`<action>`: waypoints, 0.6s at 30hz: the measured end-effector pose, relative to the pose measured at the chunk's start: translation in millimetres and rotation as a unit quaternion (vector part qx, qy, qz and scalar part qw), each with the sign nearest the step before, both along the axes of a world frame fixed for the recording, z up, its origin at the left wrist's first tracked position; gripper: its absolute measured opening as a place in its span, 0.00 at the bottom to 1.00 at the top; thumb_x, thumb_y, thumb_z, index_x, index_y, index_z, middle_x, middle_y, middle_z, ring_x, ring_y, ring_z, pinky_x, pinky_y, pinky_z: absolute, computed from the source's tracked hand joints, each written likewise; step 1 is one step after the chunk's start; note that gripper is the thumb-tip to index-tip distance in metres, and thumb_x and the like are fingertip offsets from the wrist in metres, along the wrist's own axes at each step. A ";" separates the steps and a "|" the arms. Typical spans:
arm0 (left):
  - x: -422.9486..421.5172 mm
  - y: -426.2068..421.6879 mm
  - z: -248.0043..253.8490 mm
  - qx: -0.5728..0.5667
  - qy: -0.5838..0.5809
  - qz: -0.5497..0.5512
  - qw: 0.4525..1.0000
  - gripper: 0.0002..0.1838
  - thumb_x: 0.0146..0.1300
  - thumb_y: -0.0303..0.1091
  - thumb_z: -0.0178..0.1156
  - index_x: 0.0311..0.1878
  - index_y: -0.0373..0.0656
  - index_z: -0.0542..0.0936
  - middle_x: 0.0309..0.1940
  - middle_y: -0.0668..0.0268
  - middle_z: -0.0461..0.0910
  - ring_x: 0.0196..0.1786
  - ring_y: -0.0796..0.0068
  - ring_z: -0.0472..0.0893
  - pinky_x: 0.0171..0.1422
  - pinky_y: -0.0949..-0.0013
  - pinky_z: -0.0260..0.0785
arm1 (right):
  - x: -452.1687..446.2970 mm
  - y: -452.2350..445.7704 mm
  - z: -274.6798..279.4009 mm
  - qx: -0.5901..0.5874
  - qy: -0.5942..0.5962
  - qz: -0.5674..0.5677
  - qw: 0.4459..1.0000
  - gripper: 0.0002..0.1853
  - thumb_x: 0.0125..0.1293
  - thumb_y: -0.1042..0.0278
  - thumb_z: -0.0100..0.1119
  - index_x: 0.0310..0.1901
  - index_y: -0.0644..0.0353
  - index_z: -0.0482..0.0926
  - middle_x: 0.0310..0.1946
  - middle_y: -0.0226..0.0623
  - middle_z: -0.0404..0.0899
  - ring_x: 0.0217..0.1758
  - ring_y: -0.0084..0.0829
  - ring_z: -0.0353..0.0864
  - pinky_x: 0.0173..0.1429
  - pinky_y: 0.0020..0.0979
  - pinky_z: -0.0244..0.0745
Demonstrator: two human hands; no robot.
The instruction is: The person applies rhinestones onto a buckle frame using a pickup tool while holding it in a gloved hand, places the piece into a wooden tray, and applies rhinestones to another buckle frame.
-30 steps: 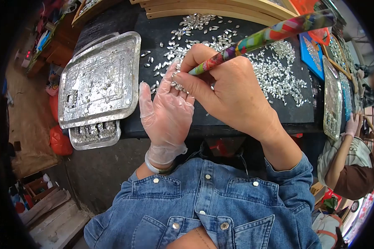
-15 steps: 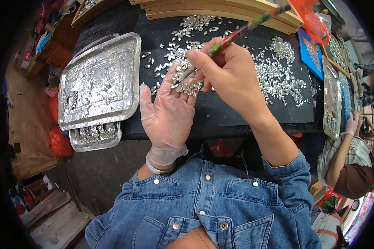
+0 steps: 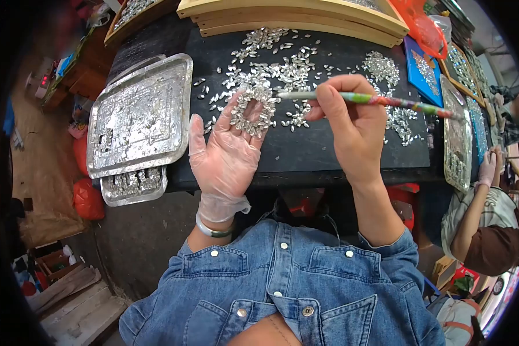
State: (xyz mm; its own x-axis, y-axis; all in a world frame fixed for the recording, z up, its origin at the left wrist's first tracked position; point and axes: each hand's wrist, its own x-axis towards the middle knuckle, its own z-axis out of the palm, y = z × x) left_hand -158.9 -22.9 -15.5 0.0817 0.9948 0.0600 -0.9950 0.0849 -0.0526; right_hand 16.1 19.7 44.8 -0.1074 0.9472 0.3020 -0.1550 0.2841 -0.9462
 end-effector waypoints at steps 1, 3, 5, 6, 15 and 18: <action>-0.4 0.2 -1.0 0.008 0.000 -0.005 1.000 0.37 0.73 0.55 0.38 0.70 0.30 0.60 0.65 0.41 0.65 0.70 0.54 0.66 0.77 0.54 0.53 | 4.4 -3.0 -2.5 0.018 0.005 0.001 1.000 0.05 0.70 0.72 0.55 0.41 0.66 0.75 0.31 0.38 0.77 0.28 0.25 0.77 0.36 0.23 0.76; 3.0 -2.2 0.6 0.017 0.004 -0.009 1.000 0.37 0.73 0.55 0.38 0.69 0.29 0.60 0.65 0.41 0.66 0.69 0.54 0.66 0.77 0.54 0.53 | 9.9 -8.1 -4.7 0.038 0.015 0.004 0.999 0.05 0.70 0.73 0.55 0.42 0.66 0.75 0.32 0.39 0.77 0.29 0.26 0.78 0.38 0.24 0.76; 8.9 -6.8 3.1 0.032 0.000 -0.023 0.999 0.37 0.73 0.55 0.37 0.69 0.29 0.60 0.65 0.41 0.66 0.69 0.54 0.67 0.76 0.54 0.54 | 9.6 -14.2 -5.8 0.059 -0.004 0.015 0.998 0.05 0.69 0.75 0.55 0.42 0.66 0.75 0.34 0.39 0.77 0.30 0.26 0.78 0.39 0.24 0.76; 12.5 -9.3 4.5 0.040 -0.002 -0.031 0.999 0.37 0.73 0.55 0.37 0.69 0.29 0.60 0.65 0.41 0.66 0.69 0.54 0.67 0.76 0.54 0.55 | 9.9 -16.9 -6.4 0.070 -0.014 0.020 0.997 0.04 0.69 0.75 0.55 0.42 0.66 0.75 0.35 0.39 0.77 0.31 0.26 0.78 0.39 0.24 0.76; 50.4 -28.5 18.4 0.056 0.021 -0.030 0.998 0.38 0.73 0.56 0.35 0.70 0.28 0.58 0.64 0.40 0.67 0.68 0.53 0.69 0.75 0.54 0.56 | 44.4 -22.1 -10.7 0.134 -0.053 0.070 0.987 0.05 0.66 0.78 0.58 0.43 0.66 0.76 0.38 0.39 0.76 0.33 0.26 0.79 0.41 0.22 0.75; 60.6 -29.0 20.2 0.069 0.019 -0.037 0.997 0.38 0.73 0.56 0.35 0.70 0.28 0.58 0.64 0.40 0.67 0.67 0.53 0.69 0.75 0.54 0.56 | 56.6 -22.0 -14.2 0.135 -0.058 0.070 0.987 0.05 0.65 0.78 0.59 0.43 0.66 0.76 0.39 0.39 0.76 0.34 0.26 0.79 0.41 0.22 0.74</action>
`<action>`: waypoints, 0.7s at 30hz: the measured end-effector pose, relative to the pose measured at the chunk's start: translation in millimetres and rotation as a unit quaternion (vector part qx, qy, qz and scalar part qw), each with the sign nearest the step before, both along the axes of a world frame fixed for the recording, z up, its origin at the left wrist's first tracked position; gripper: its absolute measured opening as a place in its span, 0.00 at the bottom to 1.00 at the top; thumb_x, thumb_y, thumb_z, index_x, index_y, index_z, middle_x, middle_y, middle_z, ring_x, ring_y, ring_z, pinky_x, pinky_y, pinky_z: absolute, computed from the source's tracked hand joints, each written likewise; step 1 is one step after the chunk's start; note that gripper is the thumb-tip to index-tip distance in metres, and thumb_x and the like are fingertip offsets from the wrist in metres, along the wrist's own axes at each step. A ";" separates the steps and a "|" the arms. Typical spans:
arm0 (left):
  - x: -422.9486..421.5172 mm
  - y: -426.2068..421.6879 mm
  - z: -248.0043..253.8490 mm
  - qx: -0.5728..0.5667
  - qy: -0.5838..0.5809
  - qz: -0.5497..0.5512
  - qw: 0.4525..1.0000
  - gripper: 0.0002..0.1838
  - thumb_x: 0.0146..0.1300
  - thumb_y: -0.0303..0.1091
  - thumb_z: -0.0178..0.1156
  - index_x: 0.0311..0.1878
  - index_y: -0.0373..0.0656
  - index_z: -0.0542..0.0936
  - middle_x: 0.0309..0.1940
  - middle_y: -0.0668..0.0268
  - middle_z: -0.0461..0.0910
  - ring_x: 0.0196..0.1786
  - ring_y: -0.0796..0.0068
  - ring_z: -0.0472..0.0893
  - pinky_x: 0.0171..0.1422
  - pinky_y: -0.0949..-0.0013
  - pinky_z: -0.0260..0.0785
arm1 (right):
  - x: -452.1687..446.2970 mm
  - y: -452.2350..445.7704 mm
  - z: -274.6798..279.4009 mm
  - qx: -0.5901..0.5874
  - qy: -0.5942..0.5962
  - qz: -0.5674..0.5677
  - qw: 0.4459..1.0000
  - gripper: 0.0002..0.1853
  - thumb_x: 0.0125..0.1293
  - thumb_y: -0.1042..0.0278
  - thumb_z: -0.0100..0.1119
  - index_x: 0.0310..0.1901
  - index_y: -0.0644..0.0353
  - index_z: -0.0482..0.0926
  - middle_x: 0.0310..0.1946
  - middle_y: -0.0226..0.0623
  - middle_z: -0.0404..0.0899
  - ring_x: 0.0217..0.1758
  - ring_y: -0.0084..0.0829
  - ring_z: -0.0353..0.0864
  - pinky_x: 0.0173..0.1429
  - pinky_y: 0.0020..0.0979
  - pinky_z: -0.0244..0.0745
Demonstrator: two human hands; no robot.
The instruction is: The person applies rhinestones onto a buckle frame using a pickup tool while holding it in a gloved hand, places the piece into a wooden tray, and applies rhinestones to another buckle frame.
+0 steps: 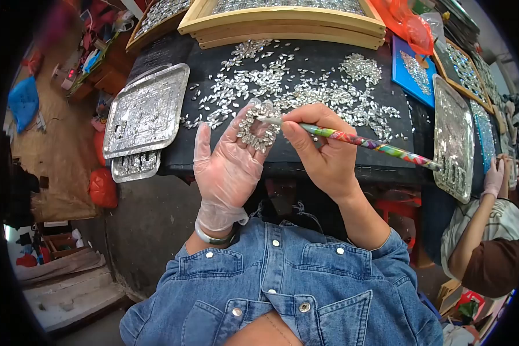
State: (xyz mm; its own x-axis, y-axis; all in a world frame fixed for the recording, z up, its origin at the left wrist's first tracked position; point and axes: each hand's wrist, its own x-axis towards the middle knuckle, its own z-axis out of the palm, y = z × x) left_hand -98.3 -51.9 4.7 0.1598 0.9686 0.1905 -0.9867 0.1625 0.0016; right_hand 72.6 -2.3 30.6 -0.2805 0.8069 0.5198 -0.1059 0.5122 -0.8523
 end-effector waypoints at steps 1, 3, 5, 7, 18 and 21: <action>3.5 -0.4 3.9 -0.022 0.012 0.004 1.000 0.37 0.73 0.56 0.36 0.70 0.29 0.59 0.62 0.41 0.69 0.65 0.54 0.71 0.74 0.54 0.58 | 3.3 0.3 -1.4 0.005 -0.004 -0.003 1.000 0.06 0.65 0.78 0.59 0.43 0.66 0.76 0.39 0.39 0.76 0.34 0.26 0.79 0.41 0.21 0.74; 9.2 -0.5 12.2 -0.065 0.038 0.011 0.997 0.36 0.73 0.55 0.38 0.69 0.30 0.61 0.60 0.42 0.72 0.61 0.55 0.74 0.70 0.55 0.62 | 8.6 0.4 -4.4 0.014 -0.011 -0.011 1.000 0.06 0.65 0.78 0.59 0.42 0.66 0.76 0.39 0.39 0.76 0.33 0.26 0.79 0.40 0.21 0.74; 12.8 1.7 14.3 -0.087 0.052 0.009 0.995 0.36 0.73 0.55 0.39 0.69 0.31 0.62 0.58 0.42 0.73 0.60 0.55 0.76 0.69 0.56 0.64 | 12.9 0.1 -5.9 0.018 -0.013 -0.020 1.000 0.06 0.65 0.78 0.59 0.42 0.66 0.76 0.38 0.39 0.76 0.33 0.26 0.79 0.40 0.21 0.73; 15.7 5.0 14.6 -0.078 0.053 0.000 0.996 0.35 0.74 0.55 0.39 0.69 0.31 0.62 0.58 0.42 0.73 0.59 0.56 0.76 0.69 0.56 0.64 | 16.7 0.1 -5.6 0.015 0.001 -0.027 1.000 0.06 0.65 0.78 0.60 0.42 0.66 0.76 0.39 0.39 0.76 0.33 0.25 0.78 0.39 0.21 0.73; 20.6 14.8 3.1 -0.039 0.032 -0.033 0.998 0.38 0.73 0.56 0.35 0.70 0.30 0.59 0.64 0.40 0.67 0.67 0.52 0.68 0.75 0.53 0.55 | 31.1 0.7 -2.5 0.026 0.048 -0.069 0.996 0.05 0.62 0.78 0.62 0.40 0.64 0.79 0.35 0.36 0.79 0.29 0.21 0.72 0.33 0.18 0.66; 20.9 12.6 5.1 -0.054 0.040 -0.033 0.997 0.38 0.73 0.57 0.35 0.70 0.30 0.59 0.64 0.40 0.67 0.69 0.52 0.67 0.75 0.53 0.55 | 38.3 0.9 -6.4 0.004 0.070 -0.080 0.994 0.05 0.64 0.77 0.60 0.41 0.65 0.78 0.35 0.37 0.79 0.29 0.22 0.74 0.34 0.19 0.68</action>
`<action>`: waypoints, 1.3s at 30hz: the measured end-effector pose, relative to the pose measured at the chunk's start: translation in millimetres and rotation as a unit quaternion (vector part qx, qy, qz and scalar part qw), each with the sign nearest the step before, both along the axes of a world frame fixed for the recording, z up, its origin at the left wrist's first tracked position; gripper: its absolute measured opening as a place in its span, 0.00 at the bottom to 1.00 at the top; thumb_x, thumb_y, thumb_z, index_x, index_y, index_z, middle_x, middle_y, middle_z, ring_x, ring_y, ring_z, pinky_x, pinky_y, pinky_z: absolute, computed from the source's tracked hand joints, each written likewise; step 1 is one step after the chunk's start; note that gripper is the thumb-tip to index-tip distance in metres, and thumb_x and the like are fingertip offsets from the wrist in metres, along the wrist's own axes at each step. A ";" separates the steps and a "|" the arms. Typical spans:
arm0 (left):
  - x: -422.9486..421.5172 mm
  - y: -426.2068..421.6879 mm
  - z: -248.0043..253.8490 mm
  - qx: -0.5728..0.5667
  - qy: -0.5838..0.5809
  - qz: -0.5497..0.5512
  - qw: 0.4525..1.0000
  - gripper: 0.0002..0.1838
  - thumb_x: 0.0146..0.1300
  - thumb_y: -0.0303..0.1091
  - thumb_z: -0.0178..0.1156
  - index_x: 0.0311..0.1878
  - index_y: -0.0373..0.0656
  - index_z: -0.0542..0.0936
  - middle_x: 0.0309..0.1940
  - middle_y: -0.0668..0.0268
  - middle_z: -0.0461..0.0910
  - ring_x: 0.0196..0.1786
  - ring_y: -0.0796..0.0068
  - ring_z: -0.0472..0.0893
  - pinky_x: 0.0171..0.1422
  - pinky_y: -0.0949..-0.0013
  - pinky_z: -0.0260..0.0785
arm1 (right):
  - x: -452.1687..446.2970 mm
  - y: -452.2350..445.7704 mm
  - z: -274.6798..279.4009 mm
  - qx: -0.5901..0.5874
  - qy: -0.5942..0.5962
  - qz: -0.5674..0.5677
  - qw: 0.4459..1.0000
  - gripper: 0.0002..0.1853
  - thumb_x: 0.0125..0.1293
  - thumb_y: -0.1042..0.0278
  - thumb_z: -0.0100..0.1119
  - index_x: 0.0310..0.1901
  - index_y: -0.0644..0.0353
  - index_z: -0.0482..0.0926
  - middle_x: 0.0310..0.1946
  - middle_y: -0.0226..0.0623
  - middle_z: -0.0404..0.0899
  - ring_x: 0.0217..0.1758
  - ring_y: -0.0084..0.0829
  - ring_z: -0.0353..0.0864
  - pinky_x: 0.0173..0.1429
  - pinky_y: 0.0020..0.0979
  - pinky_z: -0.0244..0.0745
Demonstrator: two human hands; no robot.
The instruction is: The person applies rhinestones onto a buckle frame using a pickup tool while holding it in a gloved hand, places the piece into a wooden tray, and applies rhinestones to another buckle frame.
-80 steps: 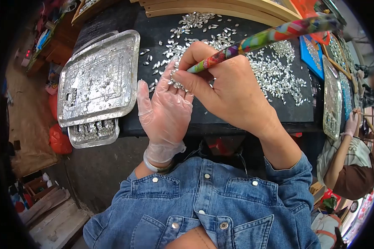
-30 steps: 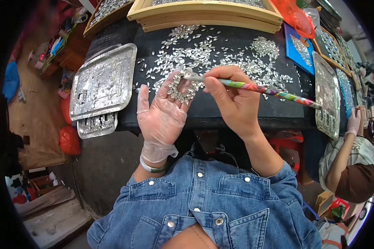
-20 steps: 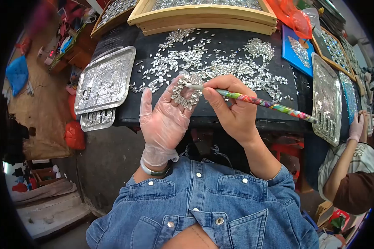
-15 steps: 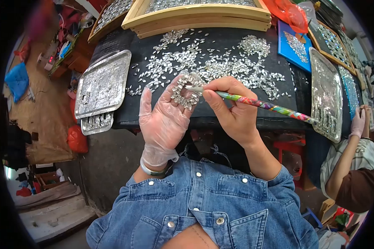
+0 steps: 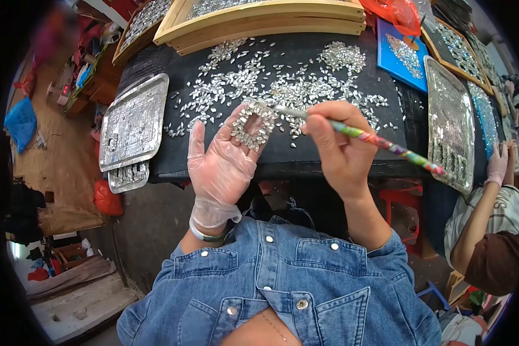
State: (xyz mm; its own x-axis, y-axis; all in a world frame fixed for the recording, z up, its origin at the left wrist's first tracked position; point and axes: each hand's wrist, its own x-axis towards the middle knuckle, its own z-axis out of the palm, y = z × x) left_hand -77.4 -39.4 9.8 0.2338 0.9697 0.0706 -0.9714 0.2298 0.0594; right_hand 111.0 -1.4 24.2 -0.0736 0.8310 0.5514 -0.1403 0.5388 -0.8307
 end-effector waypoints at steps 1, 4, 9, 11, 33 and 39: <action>1.2 0.5 3.4 -0.025 0.017 0.008 1.000 0.37 0.73 0.56 0.36 0.69 0.30 0.60 0.63 0.41 0.68 0.67 0.52 0.68 0.74 0.54 0.57 | 2.8 2.5 -1.2 -0.012 0.010 -0.006 1.000 0.05 0.66 0.76 0.59 0.41 0.65 0.77 0.35 0.37 0.78 0.30 0.24 0.76 0.35 0.21 0.71; 3.8 3.5 6.9 -0.074 0.053 0.018 0.996 0.36 0.73 0.55 0.38 0.68 0.30 0.62 0.61 0.41 0.71 0.65 0.53 0.71 0.70 0.55 0.62 | 8.6 8.6 -3.1 -0.034 0.030 -0.021 0.999 0.05 0.69 0.74 0.56 0.43 0.65 0.76 0.34 0.38 0.78 0.30 0.26 0.78 0.38 0.24 0.75; 0.3 3.7 1.8 -0.036 0.050 -0.019 0.998 0.36 0.73 0.54 0.38 0.68 0.28 0.62 0.61 0.41 0.70 0.66 0.52 0.70 0.71 0.54 0.61 | 12.9 12.5 -1.2 -0.029 0.026 -0.013 0.999 0.05 0.70 0.73 0.55 0.42 0.65 0.76 0.32 0.38 0.78 0.29 0.26 0.78 0.36 0.24 0.75; -8.1 2.6 2.0 -0.069 0.079 -0.057 0.993 0.36 0.73 0.53 0.38 0.68 0.27 0.61 0.61 0.41 0.70 0.67 0.51 0.69 0.72 0.54 0.60 | 19.7 16.9 1.8 -0.062 0.038 -0.032 0.997 0.06 0.70 0.72 0.55 0.42 0.65 0.76 0.30 0.38 0.78 0.28 0.26 0.78 0.36 0.24 0.75; -113.7 -59.9 -7.0 -0.146 0.051 0.014 0.988 0.39 0.72 0.50 0.40 0.71 0.21 0.48 0.69 0.25 0.46 0.70 0.37 0.61 0.71 0.50 0.62 | -87.2 3.0 -3.1 -0.217 -0.013 0.101 0.971 0.05 0.67 0.75 0.58 0.41 0.67 0.75 0.29 0.38 0.78 0.25 0.24 0.76 0.32 0.21 0.75; -126.5 -66.8 -13.7 -0.138 0.021 0.033 0.990 0.39 0.72 0.50 0.40 0.71 0.22 0.47 0.69 0.26 0.44 0.69 0.37 0.61 0.66 0.50 0.69 | -116.6 10.5 -2.4 -0.221 -0.036 0.131 0.966 0.05 0.67 0.76 0.58 0.42 0.68 0.75 0.29 0.39 0.78 0.26 0.23 0.76 0.33 0.20 0.75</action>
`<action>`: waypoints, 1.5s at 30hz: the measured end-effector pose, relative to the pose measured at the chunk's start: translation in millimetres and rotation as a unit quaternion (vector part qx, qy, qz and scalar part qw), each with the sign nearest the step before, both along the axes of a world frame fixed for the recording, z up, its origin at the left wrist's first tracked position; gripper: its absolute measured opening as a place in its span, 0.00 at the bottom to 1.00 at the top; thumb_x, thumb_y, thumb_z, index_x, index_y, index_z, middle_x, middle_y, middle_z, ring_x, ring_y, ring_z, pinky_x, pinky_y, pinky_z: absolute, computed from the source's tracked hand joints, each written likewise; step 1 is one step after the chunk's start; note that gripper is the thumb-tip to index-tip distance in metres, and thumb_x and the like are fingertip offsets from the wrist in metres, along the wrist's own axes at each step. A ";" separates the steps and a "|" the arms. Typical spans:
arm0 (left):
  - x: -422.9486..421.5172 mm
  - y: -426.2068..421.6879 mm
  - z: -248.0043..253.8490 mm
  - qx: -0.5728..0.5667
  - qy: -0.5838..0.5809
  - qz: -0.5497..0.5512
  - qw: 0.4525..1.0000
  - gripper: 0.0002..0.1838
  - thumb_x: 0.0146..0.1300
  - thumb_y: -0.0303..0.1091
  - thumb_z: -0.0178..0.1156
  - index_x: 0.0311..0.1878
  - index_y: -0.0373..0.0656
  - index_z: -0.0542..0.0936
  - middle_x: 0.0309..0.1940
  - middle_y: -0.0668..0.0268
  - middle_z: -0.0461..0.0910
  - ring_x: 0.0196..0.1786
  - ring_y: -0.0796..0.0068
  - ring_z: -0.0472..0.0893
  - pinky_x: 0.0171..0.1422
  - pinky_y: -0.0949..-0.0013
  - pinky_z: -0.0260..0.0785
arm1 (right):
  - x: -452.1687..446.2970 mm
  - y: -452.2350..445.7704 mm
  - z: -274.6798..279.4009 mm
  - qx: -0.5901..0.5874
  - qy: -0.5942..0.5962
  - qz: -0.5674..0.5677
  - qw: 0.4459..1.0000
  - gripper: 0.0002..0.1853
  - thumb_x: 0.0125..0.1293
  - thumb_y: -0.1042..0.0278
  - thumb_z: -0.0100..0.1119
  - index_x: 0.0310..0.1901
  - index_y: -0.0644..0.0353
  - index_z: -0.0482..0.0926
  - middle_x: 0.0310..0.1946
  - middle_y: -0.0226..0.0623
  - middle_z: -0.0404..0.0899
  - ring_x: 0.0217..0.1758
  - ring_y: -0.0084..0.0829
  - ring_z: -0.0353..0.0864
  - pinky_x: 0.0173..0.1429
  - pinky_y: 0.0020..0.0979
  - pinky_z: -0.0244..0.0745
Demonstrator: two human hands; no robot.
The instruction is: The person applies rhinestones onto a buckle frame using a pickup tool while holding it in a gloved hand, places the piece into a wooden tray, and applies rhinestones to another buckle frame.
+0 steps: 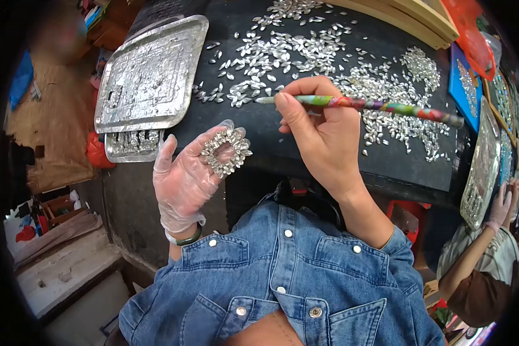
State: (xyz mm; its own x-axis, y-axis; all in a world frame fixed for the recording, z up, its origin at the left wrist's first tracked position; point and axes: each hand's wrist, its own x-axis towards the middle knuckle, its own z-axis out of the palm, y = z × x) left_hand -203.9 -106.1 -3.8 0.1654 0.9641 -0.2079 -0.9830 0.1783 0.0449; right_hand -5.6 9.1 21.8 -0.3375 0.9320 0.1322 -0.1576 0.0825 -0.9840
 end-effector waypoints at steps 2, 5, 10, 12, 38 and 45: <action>-3.4 0.5 -3.7 0.031 -0.024 -0.014 0.999 0.38 0.72 0.49 0.39 0.71 0.21 0.49 0.69 0.28 0.48 0.70 0.38 0.60 0.71 0.49 0.60 | -8.6 5.1 5.8 0.018 -0.025 0.012 0.999 0.06 0.66 0.77 0.58 0.42 0.67 0.75 0.30 0.38 0.79 0.26 0.23 0.76 0.33 0.20 0.75; -7.1 1.0 -9.7 0.060 -0.046 -0.031 0.997 0.38 0.73 0.48 0.38 0.70 0.21 0.50 0.69 0.30 0.52 0.72 0.39 0.59 0.76 0.48 0.52 | -20.7 15.3 14.7 0.033 -0.049 0.019 0.998 0.06 0.66 0.77 0.58 0.43 0.67 0.76 0.30 0.37 0.79 0.27 0.22 0.76 0.34 0.20 0.74; -10.0 1.3 -13.9 0.083 -0.063 -0.049 0.993 0.38 0.72 0.48 0.39 0.71 0.21 0.48 0.70 0.31 0.48 0.72 0.38 0.58 0.76 0.48 0.53 | -31.5 41.0 27.9 0.152 -0.145 0.102 0.972 0.09 0.63 0.79 0.59 0.45 0.63 0.76 0.30 0.33 0.80 0.28 0.20 0.76 0.35 0.20 0.72; -8.3 1.0 -11.5 0.055 -0.043 -0.030 0.997 0.39 0.72 0.49 0.40 0.71 0.22 0.46 0.70 0.28 0.44 0.71 0.38 0.58 0.69 0.50 0.62 | -18.8 50.3 32.5 0.199 -0.234 0.135 0.942 0.10 0.63 0.78 0.58 0.46 0.61 0.77 0.34 0.32 0.81 0.30 0.22 0.77 0.37 0.22 0.73; -2.0 -12.2 -5.4 -0.002 0.002 0.046 0.999 0.42 0.70 0.50 0.43 0.73 0.26 0.41 0.71 0.29 0.44 0.73 0.38 0.55 0.64 0.49 0.70 | -30.1 59.9 1.8 0.482 -0.364 0.306 0.736 0.25 0.64 0.70 0.55 0.63 0.56 0.68 0.50 0.39 0.78 0.54 0.37 0.78 0.63 0.38 0.66; -1.0 -3.2 -11.3 0.037 -0.019 0.023 0.999 0.42 0.70 0.49 0.44 0.73 0.25 0.41 0.72 0.29 0.37 0.73 0.38 0.53 0.68 0.50 0.66 | 35.2 60.3 32.6 0.194 -0.261 0.155 0.933 0.14 0.69 0.71 0.52 0.54 0.58 0.77 0.45 0.33 0.82 0.49 0.32 0.81 0.55 0.33 0.74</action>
State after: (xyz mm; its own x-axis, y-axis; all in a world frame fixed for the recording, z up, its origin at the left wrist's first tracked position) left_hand -204.9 -109.4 -15.1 0.1273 0.9832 -0.1309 -0.9913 0.1307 0.0178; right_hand 29.6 69.3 54.3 -0.6953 0.6952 0.1821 0.2588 0.4786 -0.8390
